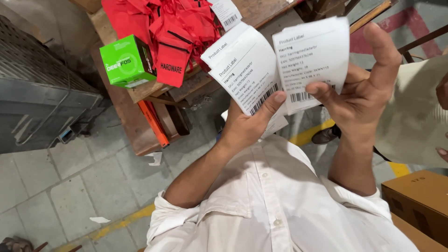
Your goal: The person holds a long printed product label sheet and reads the product details and barcodes on it. They compare the label information against red fabric pouches on the workbench and handle the label sheets one at a time.
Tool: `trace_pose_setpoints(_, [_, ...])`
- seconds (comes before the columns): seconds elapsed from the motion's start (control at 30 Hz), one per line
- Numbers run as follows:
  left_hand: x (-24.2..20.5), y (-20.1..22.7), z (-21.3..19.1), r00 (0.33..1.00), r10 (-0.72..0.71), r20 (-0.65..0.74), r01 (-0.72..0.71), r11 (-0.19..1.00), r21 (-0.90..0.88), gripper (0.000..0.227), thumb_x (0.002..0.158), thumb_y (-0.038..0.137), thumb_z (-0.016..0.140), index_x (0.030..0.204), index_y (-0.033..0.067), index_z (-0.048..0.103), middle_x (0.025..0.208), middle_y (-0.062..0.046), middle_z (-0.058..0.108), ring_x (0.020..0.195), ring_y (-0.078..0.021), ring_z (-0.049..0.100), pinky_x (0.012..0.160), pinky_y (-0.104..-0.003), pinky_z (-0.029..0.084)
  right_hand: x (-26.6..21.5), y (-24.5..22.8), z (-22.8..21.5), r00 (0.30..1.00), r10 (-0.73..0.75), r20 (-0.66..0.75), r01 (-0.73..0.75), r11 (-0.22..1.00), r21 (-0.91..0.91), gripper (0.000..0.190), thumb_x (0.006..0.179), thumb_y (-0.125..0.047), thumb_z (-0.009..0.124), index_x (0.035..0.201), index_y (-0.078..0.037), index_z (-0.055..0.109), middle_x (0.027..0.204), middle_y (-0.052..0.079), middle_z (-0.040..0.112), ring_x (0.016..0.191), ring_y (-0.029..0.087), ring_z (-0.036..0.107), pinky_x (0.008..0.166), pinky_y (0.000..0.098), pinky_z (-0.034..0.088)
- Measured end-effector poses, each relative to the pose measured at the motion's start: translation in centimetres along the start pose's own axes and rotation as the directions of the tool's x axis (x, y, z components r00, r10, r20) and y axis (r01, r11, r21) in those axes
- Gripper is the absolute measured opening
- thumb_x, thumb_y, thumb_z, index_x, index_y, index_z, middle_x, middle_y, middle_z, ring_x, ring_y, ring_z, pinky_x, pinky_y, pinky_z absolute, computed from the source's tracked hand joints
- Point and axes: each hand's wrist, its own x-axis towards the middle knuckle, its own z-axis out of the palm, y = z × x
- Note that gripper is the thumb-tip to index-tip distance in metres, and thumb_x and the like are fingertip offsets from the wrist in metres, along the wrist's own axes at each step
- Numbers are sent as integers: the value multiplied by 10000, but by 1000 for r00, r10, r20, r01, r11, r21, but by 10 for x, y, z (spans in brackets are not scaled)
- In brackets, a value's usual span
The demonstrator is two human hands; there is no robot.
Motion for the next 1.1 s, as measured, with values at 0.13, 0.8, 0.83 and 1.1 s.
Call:
trace_pose_setpoints(0.13, [2,-1,6,997,-69,-38,68,998,-17,352,1066,161,691,1357,-24,624,1228,-100,711,1153,-169,663,1018,-311,559,-15,14,3,998,35,-54,-36,999,-36,857,1005,28,847,1601,4,232,1581,71,433,1027,257,773,798,275,642])
trace_pose_setpoints(0.8, [-7,-9,-12,977,-73,-199,59,995,-80,303,979,40,767,1254,-44,671,1154,-107,737,1046,-165,695,924,-308,603,-28,9,15,986,154,-66,-139,972,189,542,1083,-45,761,1534,-28,461,1093,196,786,897,102,711,730,157,505])
trace_pose_setpoints(0.83, [-7,-8,-14,969,-134,-209,107,985,-137,313,961,39,771,1245,-45,669,1142,-111,735,1029,-173,698,902,-313,608,-27,10,16,985,156,-77,-138,969,205,548,1062,-44,764,1519,-20,464,1106,197,780,896,112,709,735,175,514])
trace_pose_setpoints(1.1, [-5,-2,-27,938,-186,-293,131,972,-197,342,936,44,779,1243,-55,664,1156,-134,730,1028,-201,709,908,-326,612,-31,47,-6,977,111,-181,-41,935,352,348,1082,39,737,1377,-7,558,967,107,715,762,97,622,640,176,465])
